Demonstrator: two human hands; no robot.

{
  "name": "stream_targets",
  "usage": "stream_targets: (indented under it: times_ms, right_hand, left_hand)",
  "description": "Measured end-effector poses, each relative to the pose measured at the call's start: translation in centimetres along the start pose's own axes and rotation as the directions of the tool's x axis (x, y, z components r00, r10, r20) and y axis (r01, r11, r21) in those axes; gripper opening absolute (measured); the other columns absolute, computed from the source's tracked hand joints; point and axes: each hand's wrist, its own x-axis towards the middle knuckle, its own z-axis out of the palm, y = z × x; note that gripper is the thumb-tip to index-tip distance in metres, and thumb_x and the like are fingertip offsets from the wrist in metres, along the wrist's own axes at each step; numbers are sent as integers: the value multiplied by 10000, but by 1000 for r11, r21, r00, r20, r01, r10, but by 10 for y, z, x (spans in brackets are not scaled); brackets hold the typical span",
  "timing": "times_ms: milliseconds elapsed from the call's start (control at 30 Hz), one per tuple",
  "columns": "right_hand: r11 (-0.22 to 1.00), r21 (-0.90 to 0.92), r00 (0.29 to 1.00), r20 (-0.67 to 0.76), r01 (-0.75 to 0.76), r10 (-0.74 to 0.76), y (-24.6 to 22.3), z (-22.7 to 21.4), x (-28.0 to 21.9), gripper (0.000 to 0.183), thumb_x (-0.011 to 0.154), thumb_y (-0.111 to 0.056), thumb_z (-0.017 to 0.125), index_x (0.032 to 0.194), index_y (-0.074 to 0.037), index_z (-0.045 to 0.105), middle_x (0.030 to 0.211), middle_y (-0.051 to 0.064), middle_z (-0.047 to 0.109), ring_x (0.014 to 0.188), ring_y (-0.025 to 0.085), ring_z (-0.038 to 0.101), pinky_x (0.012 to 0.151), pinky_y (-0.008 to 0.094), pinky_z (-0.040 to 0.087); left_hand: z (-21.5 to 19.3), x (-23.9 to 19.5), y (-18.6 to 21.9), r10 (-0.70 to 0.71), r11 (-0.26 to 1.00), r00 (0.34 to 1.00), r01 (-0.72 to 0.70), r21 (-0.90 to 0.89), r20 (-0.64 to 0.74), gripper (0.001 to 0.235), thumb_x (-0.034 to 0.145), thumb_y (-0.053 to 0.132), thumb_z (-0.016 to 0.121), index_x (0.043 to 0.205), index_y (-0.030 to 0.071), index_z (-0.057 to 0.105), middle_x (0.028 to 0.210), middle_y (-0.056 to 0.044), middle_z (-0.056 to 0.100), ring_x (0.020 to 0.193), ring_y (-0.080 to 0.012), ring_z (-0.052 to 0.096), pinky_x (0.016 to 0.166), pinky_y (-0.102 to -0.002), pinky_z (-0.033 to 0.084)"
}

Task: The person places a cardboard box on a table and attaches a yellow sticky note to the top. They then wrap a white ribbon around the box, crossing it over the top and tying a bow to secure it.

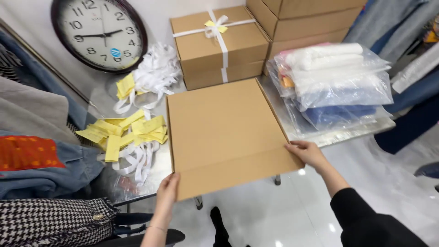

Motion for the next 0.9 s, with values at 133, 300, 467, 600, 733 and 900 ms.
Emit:
stream_targets:
  times_ms: [133,300,467,600,733,900]
  right_hand:
    - [987,156,997,-69,34,-23,-9,17,-22,436,895,-393,741,1227,-122,823,1224,-6,785,1102,135,661,924,305,487]
    - [924,382,994,-97,-3,44,-15,13,-30,445,937,-361,687,1271,-81,777,1399,-19,704,1145,122,593,886,324,481]
    - [488,853,965,-65,186,-254,-60,-14,-18,640,1078,-495,396,1521,-55,536,1425,81,627,1302,188,574,1074,298,426]
    - [397,863,933,-201,313,-297,-147,-14,-23,589,1086,-456,320,1552,-135,482,1542,1,539,1426,141,493,1160,307,407]
    - [272,869,862,-278,414,-423,-205,-5,-3,776,996,-654,330,1558,-143,489,1496,57,582,1352,198,546,1047,313,426]
    - [250,763,797,-530,597,-289,-231,14,71,433,969,-288,664,1340,-65,638,1266,67,698,1155,182,655,982,294,509]
  left_hand:
    - [5,5,-11,149,983,989,-147,114,-11,744,892,464,617,1541,106,544,1569,-27,576,1433,-169,538,1169,-321,413]
    - [7,-33,27,131,984,991,-127,127,-19,703,940,461,535,1546,107,529,1648,-11,490,1557,-154,405,1282,-318,284]
    - [11,-35,80,425,887,905,-411,-212,22,655,1025,421,317,1571,113,506,1561,-63,595,1457,-215,546,1161,-364,437]
    - [16,-2,126,645,706,764,-595,-384,3,746,983,571,303,1567,130,452,1601,-25,522,1520,-158,450,1248,-462,384]
    - [24,15,185,660,723,748,-658,-211,-69,551,1020,351,467,1513,122,557,1387,-5,634,1320,-108,544,1137,-324,420]
    - [43,39,235,711,694,699,-715,-83,-80,533,1045,284,426,1537,110,537,1468,-6,634,1361,-125,551,1138,-282,393]
